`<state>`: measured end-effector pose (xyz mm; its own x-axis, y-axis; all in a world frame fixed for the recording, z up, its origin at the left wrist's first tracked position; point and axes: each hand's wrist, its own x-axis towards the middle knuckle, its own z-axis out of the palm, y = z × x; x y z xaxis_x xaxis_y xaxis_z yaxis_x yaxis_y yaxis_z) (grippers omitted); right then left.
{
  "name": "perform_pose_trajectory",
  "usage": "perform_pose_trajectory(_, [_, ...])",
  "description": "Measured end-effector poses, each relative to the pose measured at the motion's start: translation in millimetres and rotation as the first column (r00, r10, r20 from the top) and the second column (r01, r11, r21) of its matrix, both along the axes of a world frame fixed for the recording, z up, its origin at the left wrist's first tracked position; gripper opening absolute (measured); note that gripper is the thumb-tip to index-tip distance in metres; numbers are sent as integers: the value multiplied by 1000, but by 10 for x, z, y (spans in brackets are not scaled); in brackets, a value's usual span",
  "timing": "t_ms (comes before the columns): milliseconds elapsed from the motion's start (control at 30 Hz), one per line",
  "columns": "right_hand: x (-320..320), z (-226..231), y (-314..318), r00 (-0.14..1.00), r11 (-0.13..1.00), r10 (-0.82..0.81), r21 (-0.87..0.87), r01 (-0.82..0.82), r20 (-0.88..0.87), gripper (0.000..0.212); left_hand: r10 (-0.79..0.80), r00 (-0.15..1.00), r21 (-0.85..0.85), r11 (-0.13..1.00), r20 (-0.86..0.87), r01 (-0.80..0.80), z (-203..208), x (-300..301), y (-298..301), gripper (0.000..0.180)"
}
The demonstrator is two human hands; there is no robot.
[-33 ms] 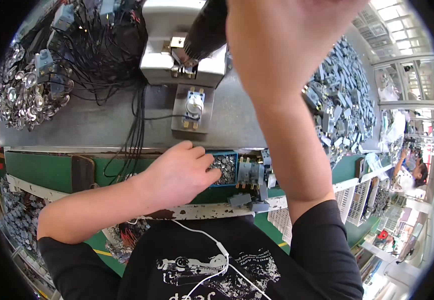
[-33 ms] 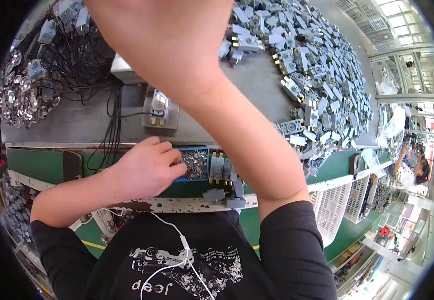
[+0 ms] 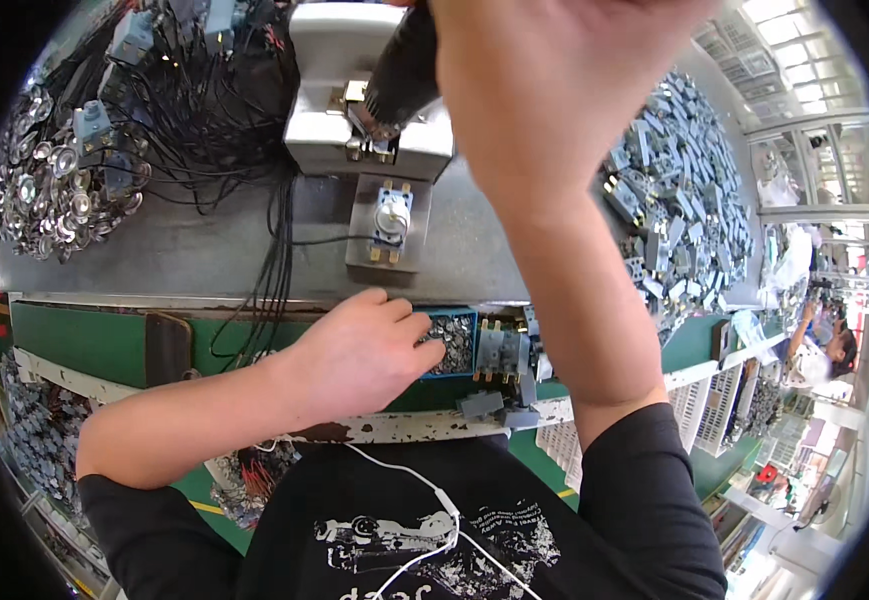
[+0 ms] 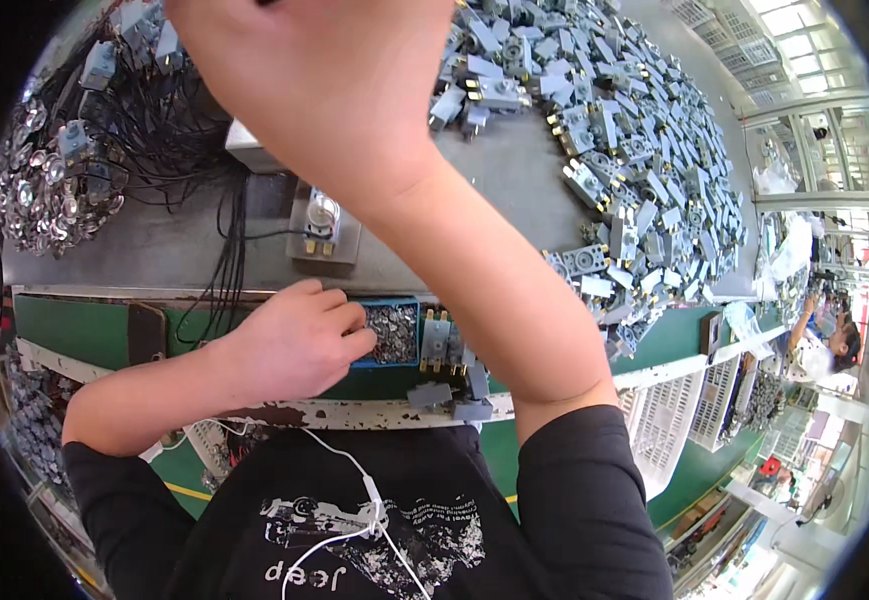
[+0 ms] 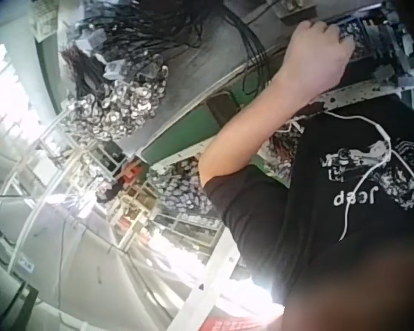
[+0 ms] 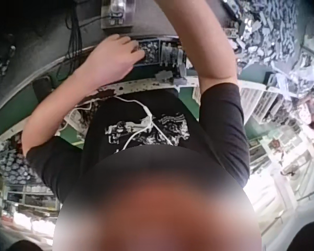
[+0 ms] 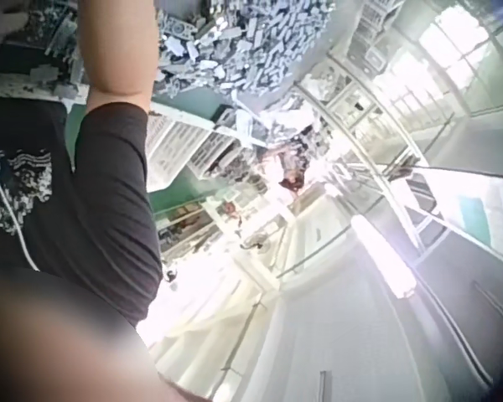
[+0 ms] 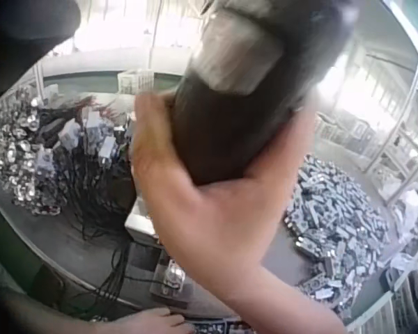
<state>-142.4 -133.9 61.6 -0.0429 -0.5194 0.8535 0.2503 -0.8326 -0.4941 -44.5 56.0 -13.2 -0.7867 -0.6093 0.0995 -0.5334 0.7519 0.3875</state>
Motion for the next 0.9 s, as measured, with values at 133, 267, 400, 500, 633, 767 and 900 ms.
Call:
perform_pose_trajectory(133, [322,40,-51,999,992,-43,-117,44,18,43,-28,999,79,997,21,26,31,-7,-31,10])
perform_pose_trajectory(267, [386,78,67,995,971,-94,-220,99,31,37,14,995,29,999,95,-17,43,22,25,11])
perform_pose_trajectory(400, [182,292,62,914,987,-26,-155,-41,-404,25,-38,971,-16,999,234,43,58,43,81,11])
perform_pose_trajectory(500, [108,297,201,916,988,-25,-149,-38,-400,25,-23,980,-38,999,195,31,35,57,53,11])
perform_pose_trajectory(633, [-187,340,401,927,993,-7,-113,-38,-375,24,4,999,51,999,43,-6,88,76,60,12])
perform_pose_trajectory(767, [-345,314,433,937,997,3,-69,-29,-350,24,-1,1000,107,994,5,0,33,77,47,11])
perform_pose_trajectory(900, [-441,276,501,948,1000,2,-25,-11,-318,24,-10,1000,126,992,-25,13,28,82,59,11])
